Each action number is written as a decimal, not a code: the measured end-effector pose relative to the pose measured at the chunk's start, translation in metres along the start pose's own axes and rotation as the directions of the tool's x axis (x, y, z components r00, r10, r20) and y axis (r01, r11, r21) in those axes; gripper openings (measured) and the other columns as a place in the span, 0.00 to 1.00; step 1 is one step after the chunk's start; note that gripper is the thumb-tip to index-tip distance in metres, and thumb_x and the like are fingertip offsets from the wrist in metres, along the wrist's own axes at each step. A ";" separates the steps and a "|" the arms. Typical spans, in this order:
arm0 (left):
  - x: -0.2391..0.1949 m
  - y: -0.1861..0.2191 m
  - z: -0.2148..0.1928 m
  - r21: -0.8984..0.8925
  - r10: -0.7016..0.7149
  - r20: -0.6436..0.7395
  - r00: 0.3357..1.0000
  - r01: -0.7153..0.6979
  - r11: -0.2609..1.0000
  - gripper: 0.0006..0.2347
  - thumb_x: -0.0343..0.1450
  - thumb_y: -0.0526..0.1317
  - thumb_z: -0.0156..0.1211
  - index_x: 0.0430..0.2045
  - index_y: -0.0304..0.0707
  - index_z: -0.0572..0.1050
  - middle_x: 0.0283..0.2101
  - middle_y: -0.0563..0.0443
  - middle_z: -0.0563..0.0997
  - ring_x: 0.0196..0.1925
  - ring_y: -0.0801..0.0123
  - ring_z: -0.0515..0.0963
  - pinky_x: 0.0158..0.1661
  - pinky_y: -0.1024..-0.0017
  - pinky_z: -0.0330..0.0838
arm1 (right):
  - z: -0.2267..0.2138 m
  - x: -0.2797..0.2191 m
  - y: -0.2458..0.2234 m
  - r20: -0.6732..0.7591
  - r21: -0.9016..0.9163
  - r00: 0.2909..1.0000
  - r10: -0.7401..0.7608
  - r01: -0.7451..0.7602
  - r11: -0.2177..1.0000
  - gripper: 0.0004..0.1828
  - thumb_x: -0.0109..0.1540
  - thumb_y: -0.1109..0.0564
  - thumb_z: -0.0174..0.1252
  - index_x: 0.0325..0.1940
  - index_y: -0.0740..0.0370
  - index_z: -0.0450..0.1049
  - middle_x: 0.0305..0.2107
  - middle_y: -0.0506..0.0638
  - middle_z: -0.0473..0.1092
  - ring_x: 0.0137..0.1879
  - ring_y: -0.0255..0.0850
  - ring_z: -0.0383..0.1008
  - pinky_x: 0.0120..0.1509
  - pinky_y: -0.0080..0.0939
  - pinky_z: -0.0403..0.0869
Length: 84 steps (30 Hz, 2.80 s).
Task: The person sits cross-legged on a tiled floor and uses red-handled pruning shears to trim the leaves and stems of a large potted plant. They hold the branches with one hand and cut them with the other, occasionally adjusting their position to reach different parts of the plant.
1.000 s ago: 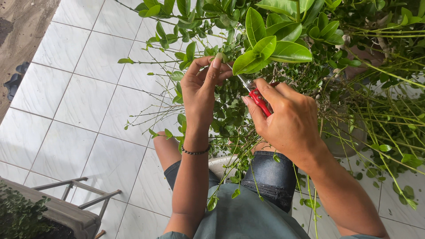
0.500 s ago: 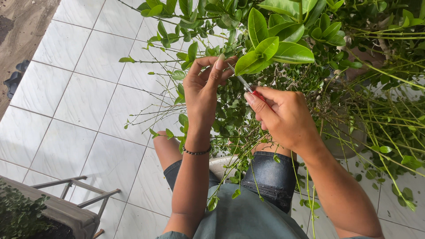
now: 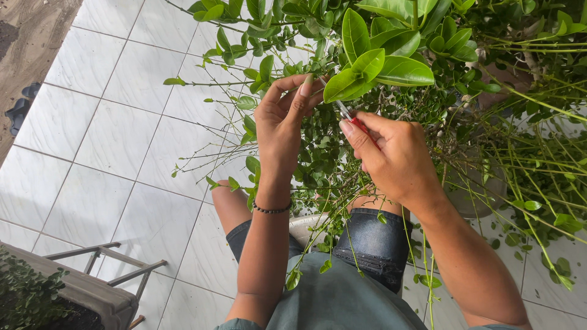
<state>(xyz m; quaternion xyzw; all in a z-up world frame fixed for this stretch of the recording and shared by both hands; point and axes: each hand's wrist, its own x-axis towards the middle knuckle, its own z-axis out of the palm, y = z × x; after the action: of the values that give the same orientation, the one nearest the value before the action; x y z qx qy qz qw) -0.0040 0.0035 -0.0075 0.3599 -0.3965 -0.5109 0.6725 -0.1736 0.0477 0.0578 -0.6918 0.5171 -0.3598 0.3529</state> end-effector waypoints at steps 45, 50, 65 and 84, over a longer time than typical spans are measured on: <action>-0.031 0.017 -0.020 0.835 0.285 0.543 0.790 -0.546 -0.076 0.13 0.78 0.40 0.68 0.57 0.51 0.77 0.61 0.53 0.78 0.62 0.55 0.77 0.52 0.50 0.64 | -0.007 -0.118 -0.031 0.377 0.156 0.905 -0.195 0.145 0.977 0.25 0.61 0.54 0.68 0.61 0.57 0.76 0.51 0.51 0.80 0.54 0.41 0.84 0.64 0.39 0.75; -0.031 0.009 -0.034 0.831 0.395 0.519 0.758 -0.555 -0.028 0.05 0.74 0.40 0.74 0.38 0.46 0.81 0.49 0.56 0.84 0.52 0.58 0.80 0.51 0.56 0.58 | 0.019 -0.156 0.012 0.565 0.252 0.808 -0.165 0.022 0.968 0.25 0.72 0.44 0.54 0.68 0.59 0.73 0.50 0.56 0.72 0.53 0.44 0.79 0.60 0.38 0.69; -0.100 0.101 -0.228 0.973 0.417 -0.015 0.909 -0.082 0.215 0.02 0.86 0.26 0.64 0.50 0.25 0.81 0.43 0.41 0.86 0.41 0.60 0.85 0.41 0.67 0.77 | 0.006 -0.176 -0.001 0.530 0.351 0.826 -0.191 -0.009 0.936 0.21 0.70 0.52 0.57 0.66 0.60 0.73 0.46 0.54 0.74 0.50 0.43 0.79 0.60 0.41 0.75; -0.274 -0.133 -0.200 0.994 -0.040 -0.082 0.996 0.084 0.066 0.31 0.73 0.57 0.58 0.74 0.66 0.59 0.82 0.38 0.48 0.80 0.38 0.55 0.52 0.43 0.73 | 0.057 -0.276 -0.057 0.570 0.248 0.749 -0.339 0.237 0.939 0.36 0.77 0.32 0.31 0.72 0.62 0.65 0.52 0.55 0.70 0.56 0.49 0.72 0.63 0.47 0.64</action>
<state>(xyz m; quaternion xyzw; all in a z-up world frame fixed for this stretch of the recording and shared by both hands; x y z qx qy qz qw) 0.0777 0.2561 -0.2566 0.7465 -0.6116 -0.1254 0.2300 -0.1548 0.3343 0.0416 -0.8109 0.2333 -0.2105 0.4937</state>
